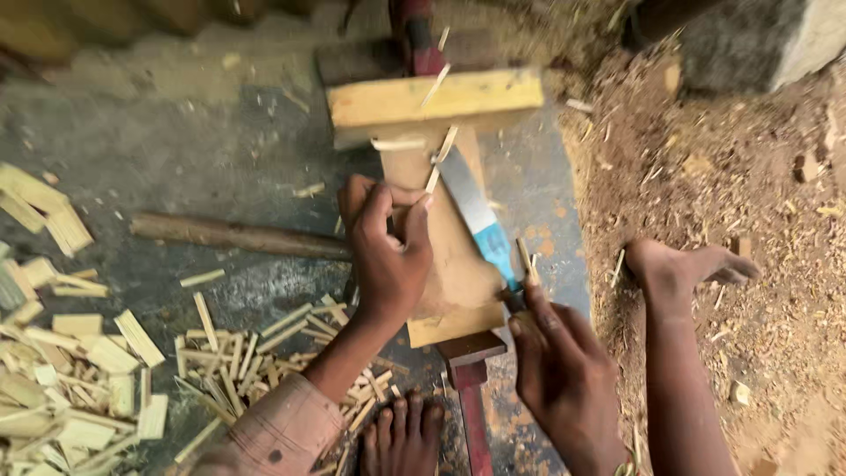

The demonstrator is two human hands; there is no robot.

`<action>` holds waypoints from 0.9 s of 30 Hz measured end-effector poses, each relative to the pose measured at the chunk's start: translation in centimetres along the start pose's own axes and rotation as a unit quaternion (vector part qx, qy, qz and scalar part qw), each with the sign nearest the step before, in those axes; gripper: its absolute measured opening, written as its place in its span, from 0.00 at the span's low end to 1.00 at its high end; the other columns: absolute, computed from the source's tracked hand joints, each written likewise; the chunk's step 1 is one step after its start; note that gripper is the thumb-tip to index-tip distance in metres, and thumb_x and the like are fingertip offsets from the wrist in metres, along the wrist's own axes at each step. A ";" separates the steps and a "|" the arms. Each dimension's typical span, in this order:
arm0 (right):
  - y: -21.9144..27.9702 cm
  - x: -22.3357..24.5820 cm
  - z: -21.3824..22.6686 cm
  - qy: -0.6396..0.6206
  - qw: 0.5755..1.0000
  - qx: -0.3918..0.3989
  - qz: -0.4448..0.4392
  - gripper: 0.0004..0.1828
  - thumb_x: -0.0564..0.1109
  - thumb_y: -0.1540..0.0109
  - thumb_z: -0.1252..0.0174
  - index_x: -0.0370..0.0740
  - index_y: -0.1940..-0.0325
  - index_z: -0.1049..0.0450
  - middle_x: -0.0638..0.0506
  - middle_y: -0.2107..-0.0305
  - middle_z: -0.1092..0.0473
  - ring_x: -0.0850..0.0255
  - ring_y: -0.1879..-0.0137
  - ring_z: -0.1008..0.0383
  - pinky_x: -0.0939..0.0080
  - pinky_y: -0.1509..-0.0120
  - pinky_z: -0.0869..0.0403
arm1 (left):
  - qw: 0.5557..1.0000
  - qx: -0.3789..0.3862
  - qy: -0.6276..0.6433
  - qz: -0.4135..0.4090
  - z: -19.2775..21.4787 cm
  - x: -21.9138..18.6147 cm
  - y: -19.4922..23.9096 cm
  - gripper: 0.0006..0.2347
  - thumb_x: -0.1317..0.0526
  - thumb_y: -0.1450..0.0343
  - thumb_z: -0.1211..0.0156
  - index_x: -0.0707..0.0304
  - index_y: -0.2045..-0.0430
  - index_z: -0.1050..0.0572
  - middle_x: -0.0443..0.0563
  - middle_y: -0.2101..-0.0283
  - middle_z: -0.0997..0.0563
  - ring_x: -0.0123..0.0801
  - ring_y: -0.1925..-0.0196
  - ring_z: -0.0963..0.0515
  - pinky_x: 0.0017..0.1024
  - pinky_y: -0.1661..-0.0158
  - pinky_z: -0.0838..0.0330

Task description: The person uses a chisel to carve and shape small wooden sticks clamped in a bench vise. They repeatedly shave thin layers from the sticks, creating wood shavings that accumulate on the floor.

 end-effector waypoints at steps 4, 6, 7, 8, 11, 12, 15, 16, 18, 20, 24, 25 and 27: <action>-0.7 -0.7 -0.1 -0.020 0.999 0.024 -0.012 0.24 0.36 0.36 0.40 0.37 0.34 0.28 0.44 0.58 0.23 0.61 0.61 0.18 0.62 0.62 0.23 | 1.000 0.004 0.020 0.010 0.1 0.4 -0.2 0.04 0.72 0.29 0.37 0.67 0.69 0.27 0.57 0.62 0.31 0.46 0.54 0.32 0.40 0.53 0.37; -1.4 0.2 0.5 -0.027 0.999 0.005 0.035 0.24 0.37 0.35 0.41 0.38 0.33 0.29 0.45 0.56 0.23 0.59 0.56 0.18 0.64 0.59 0.22 | 0.999 0.003 0.050 0.007 -0.1 -0.3 -0.4 0.04 0.72 0.30 0.38 0.67 0.69 0.28 0.55 0.62 0.30 0.45 0.54 0.31 0.38 0.53 0.35; -1.9 -0.3 0.8 -0.020 1.000 0.006 0.023 0.24 0.37 0.36 0.40 0.39 0.34 0.28 0.46 0.58 0.23 0.61 0.61 0.20 0.64 0.63 0.24 | 0.999 -0.008 0.042 0.000 -0.5 -0.3 -0.7 0.04 0.72 0.29 0.37 0.67 0.68 0.28 0.55 0.62 0.30 0.45 0.55 0.31 0.38 0.53 0.36; -1.7 -0.7 0.8 -0.017 1.000 0.013 -0.001 0.23 0.38 0.37 0.39 0.40 0.36 0.27 0.46 0.60 0.22 0.62 0.67 0.22 0.63 0.68 0.26 | 1.000 -0.007 0.031 0.000 -0.3 0.0 -0.4 0.04 0.72 0.29 0.37 0.67 0.68 0.27 0.55 0.62 0.30 0.44 0.55 0.31 0.37 0.54 0.36; -0.5 -2.2 1.6 0.051 0.990 0.081 -0.106 0.24 0.42 0.36 0.37 0.46 0.34 0.25 0.46 0.68 0.22 0.58 0.75 0.27 0.58 0.72 0.29 | 1.000 -0.003 0.011 0.023 -0.4 0.4 1.1 0.04 0.72 0.31 0.36 0.67 0.68 0.26 0.55 0.64 0.31 0.43 0.59 0.32 0.36 0.56 0.37; -0.7 -2.2 1.6 0.075 0.983 0.099 -0.134 0.25 0.44 0.35 0.36 0.48 0.32 0.24 0.46 0.70 0.23 0.55 0.76 0.29 0.55 0.72 0.30 | 1.000 -0.009 0.005 0.018 -0.2 0.3 0.2 0.05 0.72 0.31 0.36 0.67 0.69 0.26 0.55 0.64 0.31 0.42 0.61 0.33 0.36 0.57 0.37; -0.9 1.6 2.2 0.016 0.999 0.032 -0.007 0.23 0.43 0.38 0.38 0.41 0.38 0.25 0.44 0.65 0.23 0.52 0.72 0.22 0.55 0.69 0.25 | 0.999 -0.047 0.022 0.014 0.7 -0.7 -0.3 0.06 0.69 0.31 0.33 0.66 0.66 0.25 0.53 0.67 0.32 0.42 0.63 0.34 0.36 0.58 0.36; -1.0 1.6 2.3 0.010 1.000 0.027 0.000 0.24 0.43 0.38 0.38 0.41 0.38 0.25 0.44 0.65 0.23 0.51 0.70 0.22 0.55 0.68 0.25 | 0.998 -0.041 0.025 0.031 0.6 -0.4 -0.3 0.07 0.69 0.32 0.32 0.65 0.64 0.24 0.53 0.67 0.33 0.42 0.64 0.34 0.36 0.60 0.37; -0.9 1.2 2.3 -0.001 1.000 0.025 0.011 0.24 0.43 0.39 0.37 0.41 0.38 0.25 0.44 0.64 0.23 0.49 0.68 0.21 0.53 0.66 0.25 | 0.997 -0.028 0.029 0.072 0.4 0.5 0.1 0.09 0.68 0.32 0.32 0.63 0.60 0.21 0.52 0.68 0.34 0.41 0.66 0.34 0.35 0.64 0.38; -0.5 0.2 2.1 0.005 1.000 0.026 0.001 0.23 0.44 0.38 0.37 0.42 0.39 0.25 0.44 0.62 0.23 0.50 0.68 0.20 0.54 0.66 0.25 | 0.999 -0.036 0.004 -0.001 0.4 -0.2 0.0 0.06 0.68 0.30 0.32 0.62 0.63 0.21 0.49 0.65 0.31 0.40 0.59 0.31 0.35 0.56 0.37; 0.0 0.3 2.2 0.016 1.000 0.006 0.020 0.23 0.44 0.38 0.37 0.42 0.38 0.25 0.43 0.61 0.23 0.49 0.64 0.20 0.54 0.64 0.24 | 0.993 -0.003 -0.077 -0.091 0.3 -2.4 0.4 0.04 0.67 0.33 0.29 0.59 0.70 0.20 0.49 0.64 0.30 0.44 0.55 0.32 0.39 0.49 0.40; -0.3 0.2 2.3 0.011 1.000 0.005 0.009 0.23 0.44 0.38 0.37 0.42 0.38 0.25 0.43 0.61 0.23 0.50 0.65 0.19 0.54 0.64 0.24 | 0.988 -0.002 -0.094 -0.123 0.2 -3.3 0.0 0.05 0.67 0.33 0.29 0.58 0.69 0.19 0.50 0.64 0.30 0.44 0.55 0.32 0.40 0.49 0.41; -0.2 -0.1 2.1 -0.001 1.000 0.016 -0.016 0.24 0.44 0.38 0.37 0.42 0.37 0.26 0.43 0.61 0.23 0.52 0.66 0.19 0.55 0.65 0.24 | 0.975 0.002 -0.134 -0.176 0.1 -4.4 0.2 0.05 0.66 0.34 0.28 0.58 0.68 0.19 0.51 0.65 0.29 0.44 0.55 0.32 0.43 0.49 0.44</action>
Point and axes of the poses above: each hand's wrist, its own y-axis away from the middle knuckle, its own z-axis out of the back of the hand, x = y × z, the point moved 8 cm from there along -y, towards the middle knuckle
